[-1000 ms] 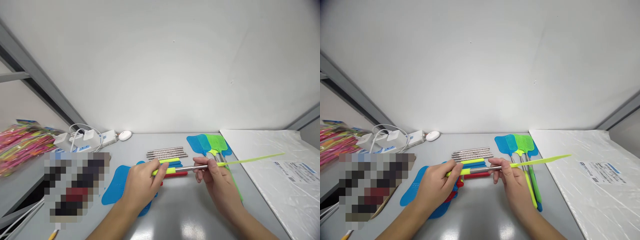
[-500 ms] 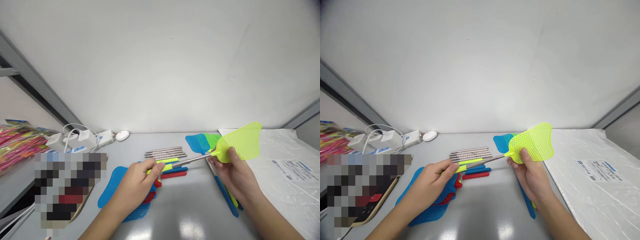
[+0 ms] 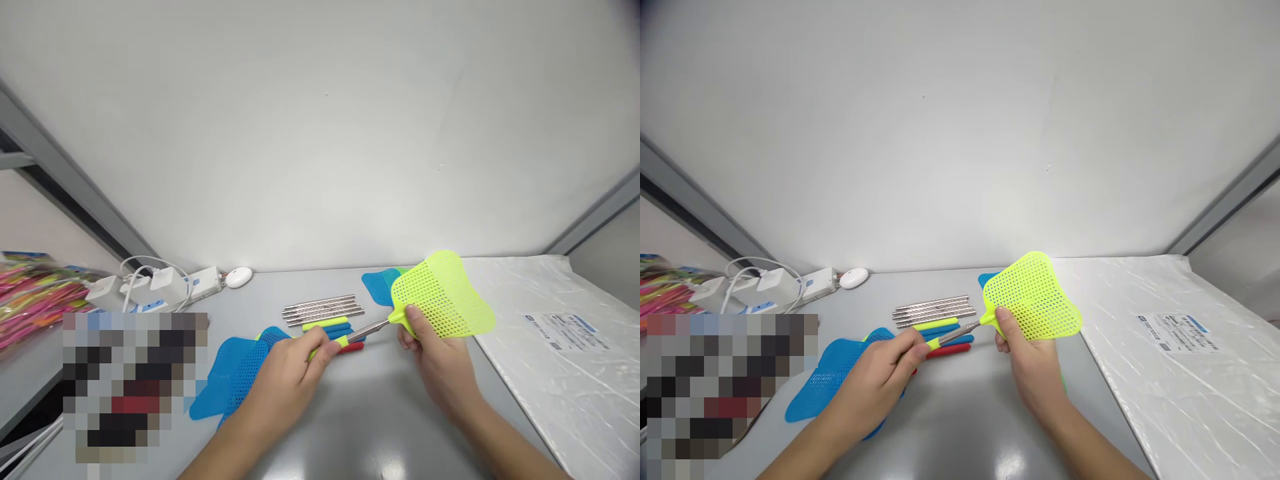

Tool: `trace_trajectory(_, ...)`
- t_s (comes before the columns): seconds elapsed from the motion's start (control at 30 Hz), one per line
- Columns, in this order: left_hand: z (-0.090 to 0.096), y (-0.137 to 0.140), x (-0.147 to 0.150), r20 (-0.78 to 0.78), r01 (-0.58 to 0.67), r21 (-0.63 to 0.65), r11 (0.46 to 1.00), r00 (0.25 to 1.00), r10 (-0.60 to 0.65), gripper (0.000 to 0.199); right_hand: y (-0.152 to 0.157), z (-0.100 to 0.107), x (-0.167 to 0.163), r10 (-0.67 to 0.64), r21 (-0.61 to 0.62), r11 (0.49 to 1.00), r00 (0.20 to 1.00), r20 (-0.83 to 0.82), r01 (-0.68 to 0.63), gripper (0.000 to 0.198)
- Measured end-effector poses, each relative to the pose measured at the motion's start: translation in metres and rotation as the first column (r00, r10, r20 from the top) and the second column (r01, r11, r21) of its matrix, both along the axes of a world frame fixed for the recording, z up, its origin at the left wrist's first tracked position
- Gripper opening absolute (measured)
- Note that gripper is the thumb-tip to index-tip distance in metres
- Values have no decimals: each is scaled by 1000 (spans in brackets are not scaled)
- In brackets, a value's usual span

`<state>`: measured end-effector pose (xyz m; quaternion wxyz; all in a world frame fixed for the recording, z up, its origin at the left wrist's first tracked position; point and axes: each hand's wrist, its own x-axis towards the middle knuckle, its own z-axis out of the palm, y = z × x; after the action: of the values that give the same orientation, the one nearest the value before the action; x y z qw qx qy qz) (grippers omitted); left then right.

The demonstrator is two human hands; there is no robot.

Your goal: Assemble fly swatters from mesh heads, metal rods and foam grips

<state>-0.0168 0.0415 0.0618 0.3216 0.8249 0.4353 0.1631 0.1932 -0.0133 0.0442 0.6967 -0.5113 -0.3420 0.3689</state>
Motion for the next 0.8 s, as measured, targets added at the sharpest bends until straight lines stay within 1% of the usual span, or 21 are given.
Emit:
trace_trajectory(0.03, 1, -1, 1, -15, 45, -8, 999, 999, -45, 38, 1, -1, 3, 29, -24, 999, 999, 32, -28, 25)
trace_trajectory(0.1, 3, -5, 4, -7, 145, -12, 989, 989, -145, 35, 3, -1, 8, 97, -45, 994, 995, 37, -95, 25)
trace_trajectory(0.2, 4, -15, 18, 85, 260, -31, 965, 963, -257, 33, 6, 4, 17, 176, -26, 984, 984, -20, -177, 25)
trace_trajectory(0.23, 4, -18, 26, 110, 276, -43, 960, 956, -270, 33, 6, 8, 20, 197, -21, 980, 980, -26, -198, 26)
trace_trajectory(0.3, 3, -23, 44, 142, 257, -75, 964, 959, -245, 36, 7, 18, 29, 196, -11, 981, 981, -15, -196, 37)
trace_trajectory(0.33, 2, -24, 55, 156, 222, -85, 971, 966, -207, 37, 7, 24, 34, 162, -3, 987, 987, 6, -162, 44)
trace_trajectory(0.37, 0, -25, 67, 164, 176, -88, 980, 973, -160, 38, 6, 29, 41, 99, 10, 995, 994, 40, -99, 49)
trace_trajectory(0.43, -3, -24, 92, 163, 89, -52, 995, 983, -80, 37, 4, 37, 56, -90, 63, 995, 985, 146, 81, 50)
trace_trajectory(0.5, -7, -21, 116, 89, 41, 59, 997, 995, -46, 38, 4, 39, 73, -281, 130, 958, 923, 263, 255, 44)
trace_trajectory(0.53, -9, -19, 127, 36, 27, 117, 993, 999, -31, 39, 4, 39, 82, -345, 139, 938, 877, 333, 316, 41)
trace_trajectory(0.57, -10, -16, 137, -14, 19, 165, 986, 1000, -17, 40, 5, 37, 89, -373, 124, 927, 830, 415, 354, 38)
trace_trajectory(0.6, -12, -13, 145, -55, 10, 197, 980, 998, 0, 40, 6, 35, 96, -367, 91, 923, 786, 498, 373, 36)
trace_trajectory(0.67, -15, -8, 159, -109, -5, 221, 975, 994, 30, 40, 10, 28, 106, -285, -2, 927, 710, 644, 374, 34)
trace_trajectory(0.73, -18, -5, 168, -151, -7, 235, 972, 988, 43, 40, 14, 22, 112, -178, -94, 930, 657, 733, 357, 30)
trace_trajectory(0.8, -21, -3, 175, -201, 7, 251, 968, 979, 45, 39, 17, 16, 114, -91, -168, 919, 608, 788, 356, 24)
